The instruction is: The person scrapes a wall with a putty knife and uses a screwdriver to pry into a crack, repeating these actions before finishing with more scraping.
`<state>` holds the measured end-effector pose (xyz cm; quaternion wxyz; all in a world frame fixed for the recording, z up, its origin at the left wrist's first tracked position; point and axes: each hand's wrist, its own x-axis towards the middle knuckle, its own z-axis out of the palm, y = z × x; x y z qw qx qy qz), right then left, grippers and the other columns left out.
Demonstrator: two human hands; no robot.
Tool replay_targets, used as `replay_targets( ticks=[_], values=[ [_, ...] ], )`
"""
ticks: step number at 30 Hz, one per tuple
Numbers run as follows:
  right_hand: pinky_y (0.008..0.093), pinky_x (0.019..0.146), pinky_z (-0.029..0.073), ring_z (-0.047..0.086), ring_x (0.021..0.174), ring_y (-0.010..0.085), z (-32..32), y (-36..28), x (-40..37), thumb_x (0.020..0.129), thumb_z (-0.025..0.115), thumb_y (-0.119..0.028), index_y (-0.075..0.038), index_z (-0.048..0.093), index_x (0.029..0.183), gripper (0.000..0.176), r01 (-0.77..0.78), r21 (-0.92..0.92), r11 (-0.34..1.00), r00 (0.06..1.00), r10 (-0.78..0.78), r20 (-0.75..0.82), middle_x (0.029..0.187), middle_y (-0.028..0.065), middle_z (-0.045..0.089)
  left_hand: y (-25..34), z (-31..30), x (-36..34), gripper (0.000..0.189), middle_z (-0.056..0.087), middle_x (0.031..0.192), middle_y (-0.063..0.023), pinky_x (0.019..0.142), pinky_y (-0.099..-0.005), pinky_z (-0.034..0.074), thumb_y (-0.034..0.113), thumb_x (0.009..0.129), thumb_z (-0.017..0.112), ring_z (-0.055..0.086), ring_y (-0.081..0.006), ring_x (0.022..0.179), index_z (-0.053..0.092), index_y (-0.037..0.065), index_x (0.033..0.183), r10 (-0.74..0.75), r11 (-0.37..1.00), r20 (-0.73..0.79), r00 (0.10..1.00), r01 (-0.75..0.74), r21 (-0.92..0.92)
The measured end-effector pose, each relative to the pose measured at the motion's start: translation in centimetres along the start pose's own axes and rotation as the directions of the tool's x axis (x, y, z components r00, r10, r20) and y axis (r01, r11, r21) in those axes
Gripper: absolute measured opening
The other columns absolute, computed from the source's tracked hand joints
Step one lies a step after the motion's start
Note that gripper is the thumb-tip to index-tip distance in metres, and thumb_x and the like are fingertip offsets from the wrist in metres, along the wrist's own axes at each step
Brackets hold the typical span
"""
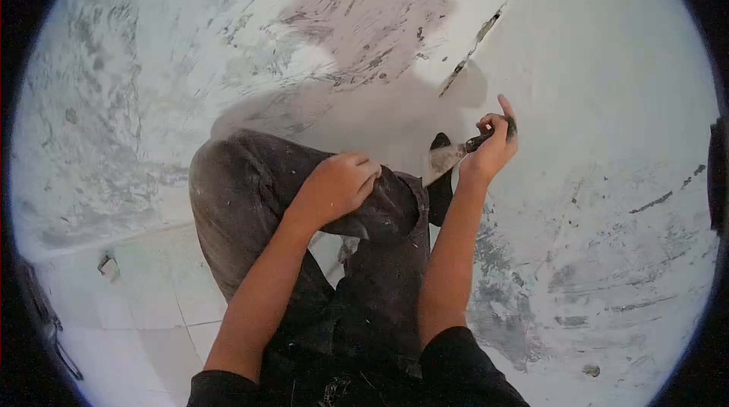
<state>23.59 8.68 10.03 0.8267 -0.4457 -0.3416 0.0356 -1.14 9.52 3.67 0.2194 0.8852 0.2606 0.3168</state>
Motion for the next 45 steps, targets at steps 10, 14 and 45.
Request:
replay_targets(
  ticks=[10, 14, 45],
  values=[
    [0.0262, 0.042, 0.025, 0.030, 0.043, 0.0076, -0.3, -0.2, -2.1, 0.103, 0.050, -0.034, 0.005, 0.066, 0.089, 0.044, -0.185, -0.069, 0.980, 0.951, 0.196, 0.239, 0.054, -0.0024, 0.036, 1.5, -0.3, -0.3, 0.019, 0.059, 0.091, -0.0110, 0.081, -0.0411, 0.052, 0.010, 0.083, 0.066, 0.059, -0.0303, 0.089, 0.065, 0.004, 0.101, 0.065, 0.994, -0.020, 0.998, -0.063, 0.094],
    [0.0256, 0.055, 0.031, 0.036, 0.057, 0.0105, -0.8, 0.4, -2.9, 0.104, 0.044, -0.038, 0.003, 0.062, 0.103, 0.045, -0.252, 0.000, 0.968, 0.913, 0.238, 0.333, 0.065, -0.0009, 0.039, 1.8, -0.3, 0.0, 0.020, 0.059, 0.091, -0.0098, 0.080, -0.0410, 0.052, 0.008, 0.081, 0.069, 0.059, -0.0290, 0.088, 0.065, 0.005, 0.100, 0.045, 0.994, 0.020, 0.999, -0.047, 0.097],
    [0.0254, 0.025, 0.021, 0.023, 0.032, 0.0033, 11.4, -6.0, 9.9, 0.097, 0.042, -0.033, 0.007, 0.049, 0.104, 0.041, 0.271, 0.095, 0.958, 0.956, -0.280, 0.091, 0.058, 0.0033, 0.044, 1.7, -0.2, 1.4, 0.022, 0.060, 0.092, -0.0096, 0.081, -0.0419, 0.052, 0.006, 0.080, 0.071, 0.060, -0.0306, 0.088, 0.066, 0.008, 0.101, -0.104, 0.989, 0.144, 0.984, 0.086, 0.123]
  ],
)
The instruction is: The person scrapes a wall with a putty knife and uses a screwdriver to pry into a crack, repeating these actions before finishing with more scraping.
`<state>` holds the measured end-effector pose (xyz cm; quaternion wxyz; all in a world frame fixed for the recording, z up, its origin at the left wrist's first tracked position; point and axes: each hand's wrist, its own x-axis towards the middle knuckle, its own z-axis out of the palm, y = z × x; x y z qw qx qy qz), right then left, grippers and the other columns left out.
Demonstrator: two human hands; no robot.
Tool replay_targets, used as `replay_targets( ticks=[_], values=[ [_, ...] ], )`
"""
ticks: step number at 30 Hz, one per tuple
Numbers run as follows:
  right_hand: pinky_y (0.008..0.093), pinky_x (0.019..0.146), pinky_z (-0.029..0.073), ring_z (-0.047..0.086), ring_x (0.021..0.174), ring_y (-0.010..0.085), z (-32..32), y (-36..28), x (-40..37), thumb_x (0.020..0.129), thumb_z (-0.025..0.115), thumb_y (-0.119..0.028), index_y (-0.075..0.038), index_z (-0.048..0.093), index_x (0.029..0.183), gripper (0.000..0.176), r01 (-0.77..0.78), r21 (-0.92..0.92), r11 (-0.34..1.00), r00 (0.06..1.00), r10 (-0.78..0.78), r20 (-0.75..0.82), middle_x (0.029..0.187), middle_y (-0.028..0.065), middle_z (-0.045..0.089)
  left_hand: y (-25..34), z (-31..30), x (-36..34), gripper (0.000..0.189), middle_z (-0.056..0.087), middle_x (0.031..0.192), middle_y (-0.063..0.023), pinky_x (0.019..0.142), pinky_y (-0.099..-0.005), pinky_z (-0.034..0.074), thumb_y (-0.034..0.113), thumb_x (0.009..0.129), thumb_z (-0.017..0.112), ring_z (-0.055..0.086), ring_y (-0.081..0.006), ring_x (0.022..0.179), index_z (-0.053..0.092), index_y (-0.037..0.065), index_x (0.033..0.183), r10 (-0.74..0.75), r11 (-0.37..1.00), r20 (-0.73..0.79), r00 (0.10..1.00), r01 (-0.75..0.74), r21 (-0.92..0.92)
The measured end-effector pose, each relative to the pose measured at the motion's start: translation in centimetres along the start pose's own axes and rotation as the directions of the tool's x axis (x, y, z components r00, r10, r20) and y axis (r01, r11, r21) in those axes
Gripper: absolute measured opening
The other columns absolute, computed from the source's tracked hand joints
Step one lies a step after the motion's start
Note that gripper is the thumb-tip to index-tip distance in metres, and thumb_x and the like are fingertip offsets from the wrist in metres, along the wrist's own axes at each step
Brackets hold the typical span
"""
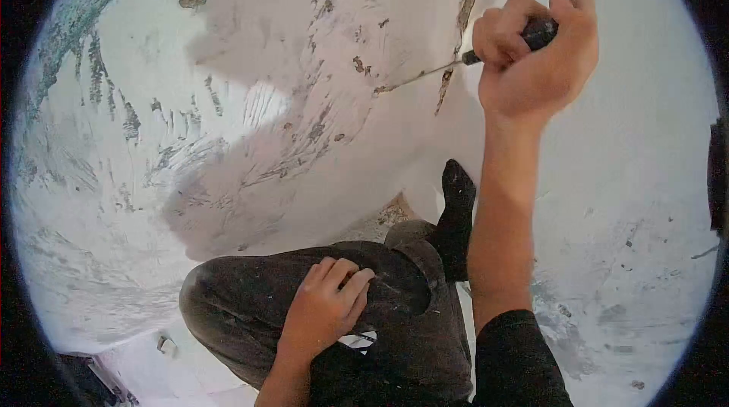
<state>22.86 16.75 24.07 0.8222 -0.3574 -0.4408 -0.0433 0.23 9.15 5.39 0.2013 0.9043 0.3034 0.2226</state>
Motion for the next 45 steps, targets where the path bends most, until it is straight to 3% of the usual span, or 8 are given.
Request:
replay_targets(
  ticks=[4, 5, 26, 28, 29, 30, 32, 45],
  values=[
    [0.0232, 0.028, 0.023, 0.024, 0.034, 0.0032, -2.4, 0.4, 0.5, 0.100, 0.041, -0.022, 0.006, 0.046, 0.116, 0.033, 0.237, 0.253, 0.938, 0.923, -0.299, 0.242, 0.063, -0.0028, 0.046, -0.1, 0.2, -0.4, 0.022, 0.060, 0.093, -0.0097, 0.082, -0.0422, 0.051, 0.007, 0.080, 0.071, 0.060, -0.0309, 0.088, 0.066, 0.008, 0.101, 0.014, 1.000, -0.019, 1.000, -0.014, 0.008],
    [0.0272, 0.041, 0.014, 0.014, 0.042, 0.0067, -2.7, 0.7, 0.9, 0.097, 0.033, -0.029, 0.000, 0.054, 0.111, 0.039, 0.065, 0.277, 0.959, 0.985, -0.106, 0.136, 0.049, -0.0041, 0.021, 0.0, 0.1, -0.4, 0.022, 0.060, 0.093, -0.0099, 0.082, -0.0422, 0.051, 0.007, 0.080, 0.070, 0.059, -0.0310, 0.089, 0.066, 0.008, 0.102, 0.012, 1.000, -0.004, 1.000, -0.012, 0.003],
    [0.0303, 0.036, 0.014, 0.013, 0.037, 0.0092, -1.0, -0.7, 0.4, 0.093, 0.036, -0.028, -0.003, 0.046, 0.106, 0.030, 0.028, 0.258, 0.966, 0.987, -0.068, 0.145, 0.043, 0.0026, 0.023, 0.0, 0.1, -0.7, 0.023, 0.059, 0.093, -0.0100, 0.082, -0.0428, 0.051, 0.008, 0.080, 0.070, 0.059, -0.0313, 0.089, 0.065, 0.007, 0.102, 0.051, 0.999, -0.031, 0.998, -0.051, 0.004],
    [0.0297, 0.035, 0.015, 0.015, 0.037, 0.0087, -0.6, -0.1, 0.5, 0.093, 0.037, -0.025, -0.002, 0.046, 0.104, 0.027, 0.117, 0.166, 0.979, 0.987, -0.133, 0.086, 0.042, 0.0027, 0.027, 0.0, 0.1, -0.5, 0.023, 0.059, 0.093, -0.0099, 0.082, -0.0426, 0.051, 0.008, 0.080, 0.070, 0.059, -0.0313, 0.089, 0.065, 0.007, 0.102, 0.054, 0.999, -0.029, 0.998, -0.054, 0.004],
    [0.0227, 0.035, 0.025, 0.034, 0.035, 0.0054, -1.0, 3.9, 0.8, 0.096, 0.039, -0.013, -0.004, 0.054, 0.094, 0.018, 0.451, -0.100, 0.887, 0.891, -0.440, 0.115, 0.044, -0.0011, 0.036, -0.1, 0.1, -0.5, 0.023, 0.059, 0.093, -0.0097, 0.083, -0.0424, 0.051, 0.008, 0.080, 0.070, 0.059, -0.0313, 0.089, 0.065, 0.007, 0.103, 0.054, 0.998, -0.032, 0.998, -0.055, -0.008],
    [0.0234, 0.034, 0.025, 0.032, 0.035, 0.0047, -0.7, 2.9, -0.5, 0.094, 0.039, -0.013, -0.003, 0.051, 0.096, 0.015, 0.124, 0.263, 0.957, 0.968, -0.175, 0.180, 0.043, 0.0000, 0.036, -0.1, 0.1, -0.5, 0.023, 0.058, 0.093, -0.0096, 0.083, -0.0423, 0.051, 0.008, 0.081, 0.070, 0.059, -0.0313, 0.089, 0.065, 0.008, 0.103, 0.055, 0.998, -0.033, 0.998, -0.055, -0.019],
    [0.0234, 0.034, 0.025, 0.032, 0.035, 0.0047, -1.0, 1.9, -0.1, 0.093, 0.040, -0.012, -0.004, 0.050, 0.097, 0.014, 0.027, 0.230, 0.973, 0.974, -0.078, 0.214, 0.043, 0.0004, 0.038, 0.0, -0.2, -0.4, 0.023, 0.058, 0.093, -0.0097, 0.083, -0.0423, 0.051, 0.008, 0.081, 0.070, 0.058, -0.0311, 0.089, 0.065, 0.007, 0.103, 0.062, 0.998, -0.039, 0.997, -0.063, -0.014],
    [0.0253, 0.035, 0.022, 0.027, 0.036, 0.0070, -1.1, -0.2, 0.4, 0.092, 0.038, -0.011, -0.005, 0.047, 0.099, 0.013, -0.005, 0.346, 0.938, 0.996, -0.026, 0.084, 0.044, 0.0010, 0.037, 0.1, -0.1, -0.8, 0.023, 0.058, 0.094, -0.0101, 0.083, -0.0414, 0.051, 0.008, 0.081, 0.070, 0.058, -0.0302, 0.091, 0.065, 0.008, 0.103, 0.078, 0.997, -0.045, 0.996, -0.078, -0.003]
  ],
)
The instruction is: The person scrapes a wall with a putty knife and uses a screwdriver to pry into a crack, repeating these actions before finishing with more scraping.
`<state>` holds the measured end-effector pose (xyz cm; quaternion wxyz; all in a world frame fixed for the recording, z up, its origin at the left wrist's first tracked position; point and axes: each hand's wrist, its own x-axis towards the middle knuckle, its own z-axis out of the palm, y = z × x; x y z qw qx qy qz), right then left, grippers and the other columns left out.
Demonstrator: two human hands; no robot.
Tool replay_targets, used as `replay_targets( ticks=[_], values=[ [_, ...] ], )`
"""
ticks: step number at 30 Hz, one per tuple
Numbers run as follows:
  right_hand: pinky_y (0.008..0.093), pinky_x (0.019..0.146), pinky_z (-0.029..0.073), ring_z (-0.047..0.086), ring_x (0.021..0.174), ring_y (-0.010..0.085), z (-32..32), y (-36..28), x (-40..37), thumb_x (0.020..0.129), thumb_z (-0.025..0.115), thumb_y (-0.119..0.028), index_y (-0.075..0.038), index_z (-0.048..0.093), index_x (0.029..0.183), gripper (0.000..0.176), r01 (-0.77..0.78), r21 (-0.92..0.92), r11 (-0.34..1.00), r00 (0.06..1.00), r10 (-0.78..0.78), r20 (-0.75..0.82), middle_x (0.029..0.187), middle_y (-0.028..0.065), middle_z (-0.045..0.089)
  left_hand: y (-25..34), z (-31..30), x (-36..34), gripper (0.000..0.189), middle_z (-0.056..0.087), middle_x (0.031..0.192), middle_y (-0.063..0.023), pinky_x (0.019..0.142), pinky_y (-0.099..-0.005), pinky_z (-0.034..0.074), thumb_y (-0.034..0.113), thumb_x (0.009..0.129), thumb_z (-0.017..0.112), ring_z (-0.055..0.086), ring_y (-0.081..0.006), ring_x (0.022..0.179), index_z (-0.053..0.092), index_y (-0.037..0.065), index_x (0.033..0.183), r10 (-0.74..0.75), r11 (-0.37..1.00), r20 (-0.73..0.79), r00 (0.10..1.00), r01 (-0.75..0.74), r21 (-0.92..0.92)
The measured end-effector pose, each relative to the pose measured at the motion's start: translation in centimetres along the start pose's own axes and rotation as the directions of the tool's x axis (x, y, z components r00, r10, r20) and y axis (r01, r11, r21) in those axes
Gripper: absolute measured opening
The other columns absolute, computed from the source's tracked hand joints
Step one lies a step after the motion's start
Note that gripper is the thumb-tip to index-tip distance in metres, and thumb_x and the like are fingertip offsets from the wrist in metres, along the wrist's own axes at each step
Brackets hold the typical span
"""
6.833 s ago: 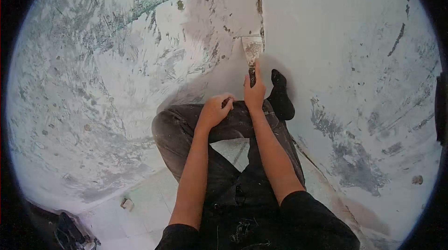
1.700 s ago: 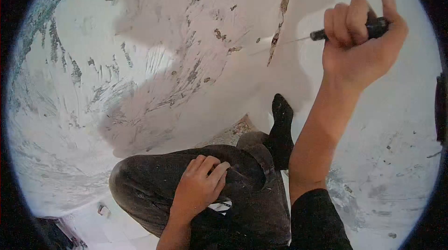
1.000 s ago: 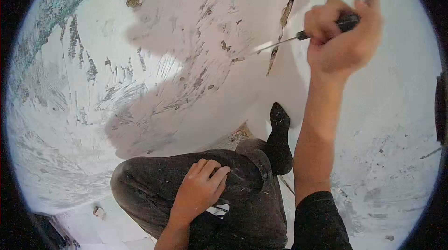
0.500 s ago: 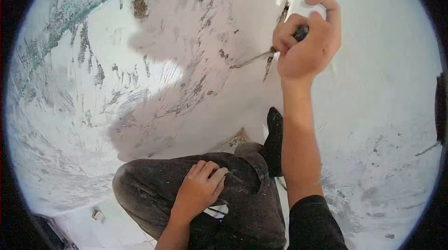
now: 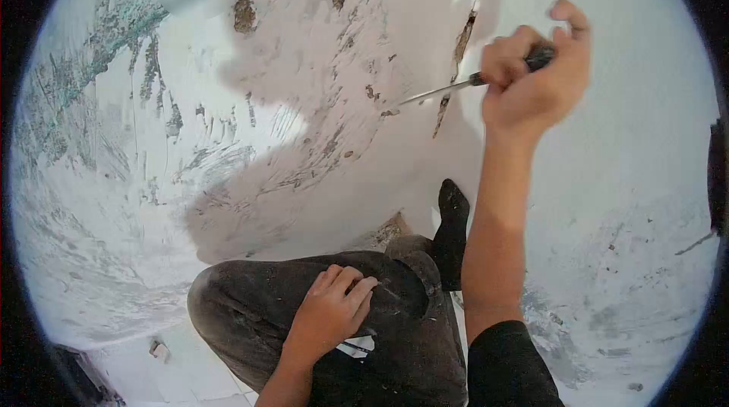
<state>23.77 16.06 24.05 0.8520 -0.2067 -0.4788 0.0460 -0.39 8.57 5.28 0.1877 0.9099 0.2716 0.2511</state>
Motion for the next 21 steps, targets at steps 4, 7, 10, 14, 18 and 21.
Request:
replay_targets(
  ticks=[4, 7, 10, 14, 18, 21],
  values=[
    [0.0263, 0.037, 0.018, 0.019, 0.038, 0.0070, 0.6, 1.1, -0.8, 0.092, 0.035, -0.017, -0.005, 0.046, 0.098, 0.017, -0.027, -0.046, 0.999, 0.999, 0.025, -0.040, 0.044, 0.0001, 0.029, 0.0, 0.0, 0.1, 0.024, 0.058, 0.095, -0.0096, 0.084, -0.0416, 0.051, 0.009, 0.080, 0.071, 0.058, -0.0301, 0.092, 0.065, 0.009, 0.104, -0.029, 1.000, 0.039, 0.999, 0.030, -0.003],
    [0.0249, 0.034, 0.021, 0.026, 0.035, 0.0060, 0.1, 1.2, -0.7, 0.094, 0.036, -0.016, -0.004, 0.048, 0.097, 0.017, -0.024, -0.112, 0.993, 0.997, 0.032, 0.065, 0.043, 0.0002, 0.036, 0.0, 0.0, 0.0, 0.024, 0.058, 0.095, -0.0097, 0.085, -0.0415, 0.051, 0.008, 0.080, 0.070, 0.058, -0.0301, 0.092, 0.065, 0.009, 0.104, -0.048, 0.999, 0.045, 0.998, 0.048, 0.003],
    [0.0254, 0.032, 0.022, 0.028, 0.034, 0.0058, 0.7, -0.2, -0.1, 0.093, 0.040, -0.012, -0.004, 0.048, 0.097, 0.012, 0.083, 0.001, 0.997, 0.996, -0.083, 0.036, 0.043, 0.0006, 0.038, 0.0, 0.0, -0.1, 0.024, 0.058, 0.095, -0.0099, 0.085, -0.0417, 0.051, 0.008, 0.081, 0.070, 0.059, -0.0301, 0.092, 0.066, 0.008, 0.104, -0.032, 0.999, 0.029, 0.999, 0.032, -0.016],
    [0.0231, 0.033, 0.025, 0.031, 0.035, 0.0045, -0.2, 3.0, -0.8, 0.096, 0.041, -0.016, -0.005, 0.047, 0.098, 0.013, 0.065, -0.051, 0.997, 0.984, -0.055, 0.168, 0.044, -0.0013, 0.040, 0.0, -0.1, 0.0, 0.024, 0.059, 0.095, -0.0102, 0.085, -0.0415, 0.051, 0.009, 0.081, 0.070, 0.059, -0.0301, 0.092, 0.065, 0.008, 0.105, -0.028, 1.000, 0.038, 0.999, 0.028, -0.004],
    [0.0229, 0.034, 0.025, 0.031, 0.036, 0.0047, 1.1, 1.2, -0.2, 0.097, 0.040, -0.015, -0.005, 0.046, 0.096, 0.012, -0.018, -0.085, 0.996, 0.984, 0.033, 0.173, 0.045, -0.0008, 0.040, 0.1, -0.3, 0.0, 0.024, 0.059, 0.096, -0.0103, 0.085, -0.0413, 0.051, 0.009, 0.081, 0.070, 0.059, -0.0304, 0.092, 0.065, 0.008, 0.105, -0.023, 1.000, 0.036, 0.999, 0.024, -0.012],
    [0.0231, 0.034, 0.024, 0.030, 0.036, 0.0045, 1.5, 0.1, 0.5, 0.097, 0.040, -0.015, -0.005, 0.046, 0.097, 0.011, 0.044, 0.022, 0.999, 0.989, -0.046, 0.137, 0.045, -0.0008, 0.040, 0.2, -0.2, 0.0, 0.024, 0.059, 0.096, -0.0100, 0.085, -0.0411, 0.051, 0.009, 0.081, 0.070, 0.059, -0.0306, 0.092, 0.065, 0.008, 0.104, -0.030, 1.000, 0.031, 0.999, 0.030, -0.002]
  ],
)
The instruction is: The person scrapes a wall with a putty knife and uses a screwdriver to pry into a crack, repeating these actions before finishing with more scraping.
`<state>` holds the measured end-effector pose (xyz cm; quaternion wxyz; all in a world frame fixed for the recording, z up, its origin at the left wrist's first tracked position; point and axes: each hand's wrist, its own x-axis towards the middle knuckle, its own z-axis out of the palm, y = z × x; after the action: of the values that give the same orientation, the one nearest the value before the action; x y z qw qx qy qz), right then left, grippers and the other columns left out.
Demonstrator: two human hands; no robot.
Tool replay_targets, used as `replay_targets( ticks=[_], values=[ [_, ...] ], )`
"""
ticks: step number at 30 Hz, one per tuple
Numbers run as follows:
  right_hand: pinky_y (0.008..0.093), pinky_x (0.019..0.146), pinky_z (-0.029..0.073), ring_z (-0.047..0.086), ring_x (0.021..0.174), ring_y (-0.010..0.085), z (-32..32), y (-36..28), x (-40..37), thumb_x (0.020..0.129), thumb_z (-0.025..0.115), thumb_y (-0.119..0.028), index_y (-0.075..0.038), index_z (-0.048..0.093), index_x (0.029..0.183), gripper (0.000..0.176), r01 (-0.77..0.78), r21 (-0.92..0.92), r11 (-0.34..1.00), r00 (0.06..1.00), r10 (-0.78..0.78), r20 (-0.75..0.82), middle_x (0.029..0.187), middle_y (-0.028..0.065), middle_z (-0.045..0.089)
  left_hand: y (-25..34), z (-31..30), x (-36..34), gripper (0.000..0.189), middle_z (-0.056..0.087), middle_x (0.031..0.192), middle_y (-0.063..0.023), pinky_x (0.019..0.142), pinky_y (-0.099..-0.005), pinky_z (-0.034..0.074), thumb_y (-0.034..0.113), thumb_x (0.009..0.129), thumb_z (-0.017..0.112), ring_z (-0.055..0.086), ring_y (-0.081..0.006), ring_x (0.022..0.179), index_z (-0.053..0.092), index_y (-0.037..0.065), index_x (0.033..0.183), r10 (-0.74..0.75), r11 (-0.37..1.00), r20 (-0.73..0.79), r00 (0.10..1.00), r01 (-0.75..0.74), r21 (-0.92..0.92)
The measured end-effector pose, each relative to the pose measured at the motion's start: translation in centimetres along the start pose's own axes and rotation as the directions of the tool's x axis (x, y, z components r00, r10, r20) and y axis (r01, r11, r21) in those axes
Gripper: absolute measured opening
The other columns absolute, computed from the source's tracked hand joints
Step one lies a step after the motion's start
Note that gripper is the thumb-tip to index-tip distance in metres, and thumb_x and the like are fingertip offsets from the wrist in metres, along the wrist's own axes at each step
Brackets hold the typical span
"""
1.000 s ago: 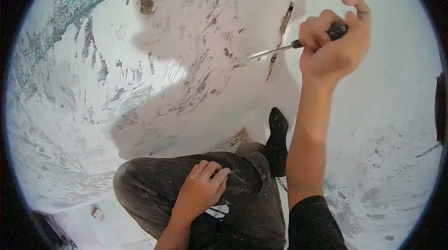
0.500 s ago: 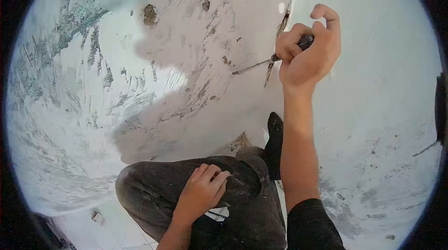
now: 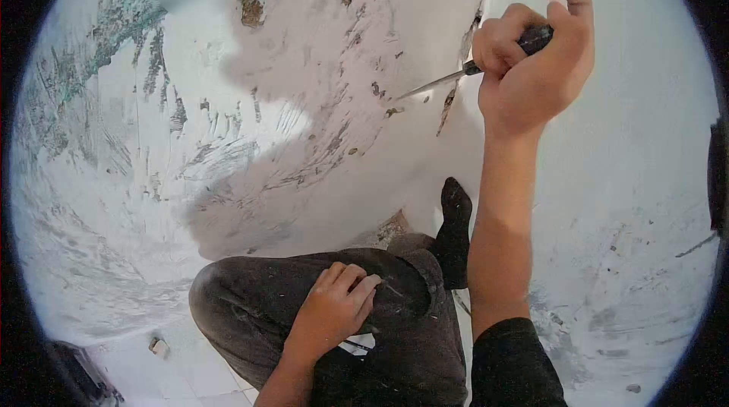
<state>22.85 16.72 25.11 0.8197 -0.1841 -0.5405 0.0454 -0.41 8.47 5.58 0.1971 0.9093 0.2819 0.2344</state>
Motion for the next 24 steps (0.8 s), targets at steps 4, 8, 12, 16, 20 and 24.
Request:
replay_targets(
  ticks=[4, 8, 12, 16, 20, 24],
  values=[
    [0.0233, 0.033, 0.022, 0.029, 0.035, 0.0047, -0.8, 2.0, -1.1, 0.099, 0.039, -0.020, -0.006, 0.046, 0.099, 0.016, -0.030, -0.160, 0.987, 0.993, 0.048, 0.111, 0.045, -0.0005, 0.040, -0.4, 0.1, 0.1, 0.024, 0.059, 0.096, -0.0096, 0.085, -0.0410, 0.051, 0.009, 0.081, 0.071, 0.058, -0.0307, 0.092, 0.065, 0.008, 0.104, 0.006, 1.000, -0.002, 1.000, -0.006, 0.000],
    [0.0233, 0.033, 0.022, 0.030, 0.034, 0.0049, -0.8, 0.3, -0.2, 0.100, 0.040, -0.024, -0.006, 0.046, 0.100, 0.019, 0.000, -0.126, 0.992, 0.998, 0.009, 0.069, 0.044, -0.0001, 0.040, -0.2, 0.0, -0.1, 0.024, 0.059, 0.096, -0.0103, 0.084, -0.0421, 0.052, 0.008, 0.081, 0.071, 0.059, -0.0314, 0.092, 0.065, 0.008, 0.104, 0.013, 1.000, 0.005, 1.000, -0.013, -0.015],
    [0.0237, 0.033, 0.023, 0.031, 0.035, 0.0048, -0.2, 0.4, -0.2, 0.099, 0.041, -0.022, -0.006, 0.047, 0.099, 0.017, 0.037, -0.090, 0.995, 0.999, -0.037, 0.006, 0.044, 0.0005, 0.041, -0.4, 0.2, -0.1, 0.025, 0.059, 0.097, -0.0110, 0.084, -0.0433, 0.052, 0.008, 0.081, 0.071, 0.059, -0.0316, 0.093, 0.065, 0.007, 0.105, 0.032, 0.999, -0.002, 0.999, -0.032, -0.004],
    [0.0238, 0.034, 0.024, 0.031, 0.036, 0.0045, -0.4, 1.6, -0.5, 0.097, 0.042, -0.015, -0.007, 0.048, 0.097, 0.011, -0.066, -0.153, 0.986, 0.990, 0.084, 0.115, 0.045, 0.0004, 0.041, -0.3, 0.1, -0.3, 0.026, 0.059, 0.097, -0.0108, 0.085, -0.0432, 0.052, 0.009, 0.081, 0.071, 0.058, -0.0313, 0.093, 0.064, 0.008, 0.107, 0.018, 1.000, 0.001, 1.000, -0.018, -0.008],
    [0.0264, 0.035, 0.017, 0.018, 0.037, 0.0072, 0.9, -1.1, 0.2, 0.097, 0.034, -0.018, -0.006, 0.043, 0.099, 0.015, -0.005, -0.160, 0.987, 1.000, 0.006, 0.006, 0.045, -0.0022, 0.025, -0.2, 0.1, -0.4, 0.025, 0.059, 0.097, -0.0102, 0.085, -0.0423, 0.052, 0.009, 0.082, 0.070, 0.058, -0.0311, 0.094, 0.064, 0.008, 0.107, 0.005, 1.000, 0.010, 1.000, -0.005, -0.011],
    [0.0230, 0.034, 0.025, 0.030, 0.035, 0.0048, 0.1, 2.5, -1.2, 0.098, 0.040, -0.017, -0.006, 0.047, 0.098, 0.013, -0.017, -0.140, 0.990, 0.996, 0.029, 0.089, 0.044, 0.0001, 0.040, -0.2, 0.1, -0.2, 0.024, 0.059, 0.097, -0.0102, 0.084, -0.0421, 0.052, 0.009, 0.082, 0.070, 0.058, -0.0309, 0.094, 0.065, 0.008, 0.106, -0.002, 1.000, 0.018, 1.000, 0.002, -0.008]
  ],
)
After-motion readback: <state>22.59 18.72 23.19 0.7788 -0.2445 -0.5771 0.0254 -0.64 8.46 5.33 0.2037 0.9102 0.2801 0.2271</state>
